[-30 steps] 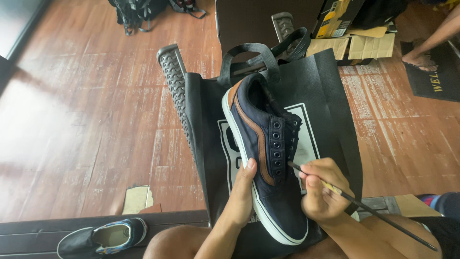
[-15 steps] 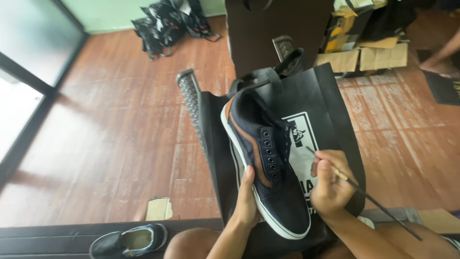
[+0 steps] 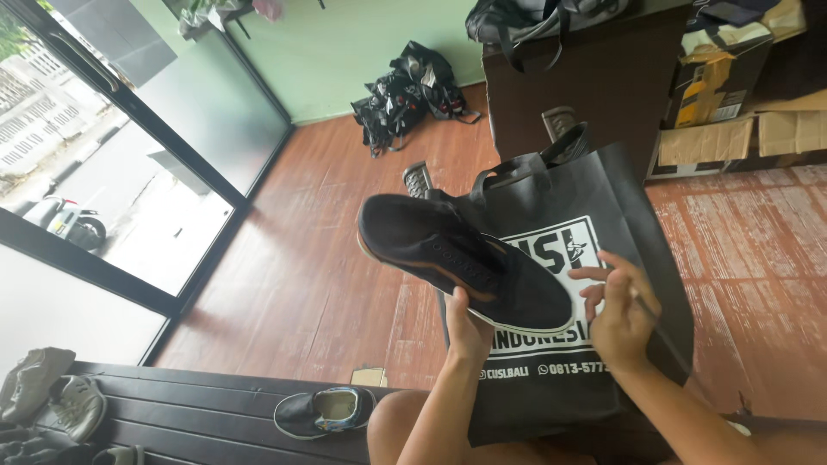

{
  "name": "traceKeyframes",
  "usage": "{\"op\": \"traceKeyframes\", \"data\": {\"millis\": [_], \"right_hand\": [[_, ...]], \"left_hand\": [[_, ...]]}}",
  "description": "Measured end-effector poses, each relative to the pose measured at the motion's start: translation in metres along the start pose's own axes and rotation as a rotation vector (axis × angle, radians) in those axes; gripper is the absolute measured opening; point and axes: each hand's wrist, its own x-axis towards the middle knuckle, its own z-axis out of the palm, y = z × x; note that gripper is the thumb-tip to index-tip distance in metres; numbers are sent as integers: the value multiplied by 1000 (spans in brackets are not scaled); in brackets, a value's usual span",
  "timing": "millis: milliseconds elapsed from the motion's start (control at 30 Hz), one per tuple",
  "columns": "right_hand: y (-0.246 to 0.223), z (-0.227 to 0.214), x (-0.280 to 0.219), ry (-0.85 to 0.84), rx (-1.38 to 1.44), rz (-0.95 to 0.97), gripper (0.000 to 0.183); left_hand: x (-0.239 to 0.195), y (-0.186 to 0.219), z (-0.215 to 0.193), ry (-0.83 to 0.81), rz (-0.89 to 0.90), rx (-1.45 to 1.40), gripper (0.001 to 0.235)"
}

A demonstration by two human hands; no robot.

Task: The person paints the side stripe and interior lining of a black sneaker using a small brush. The shoe is held in the left hand and rotated to access different areas while the right hand applies paint.

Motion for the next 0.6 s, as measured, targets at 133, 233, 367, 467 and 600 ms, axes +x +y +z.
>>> {"op": "traceKeyframes", "data": {"millis": [133, 233, 367, 467, 600], "right_hand": [[-20, -4, -1, -27, -33, -72, 36], [-30, -11, 7, -20, 103, -109, 47], [-40, -25, 14, -73, 33, -318, 78], [-46, -33, 22, -22, 3, -377, 90], [-48, -45, 35, 99, 98, -309, 83]], "left_hand": [[-10, -17, 8, -52, 102, 269, 72], [-18, -35, 9, -65, 142, 328, 86], [-27, -63, 11, -54, -60, 48, 88], [-37, -66, 24, 21, -181, 294, 79], [-50, -49, 55, -56, -206, 429, 81]]}}
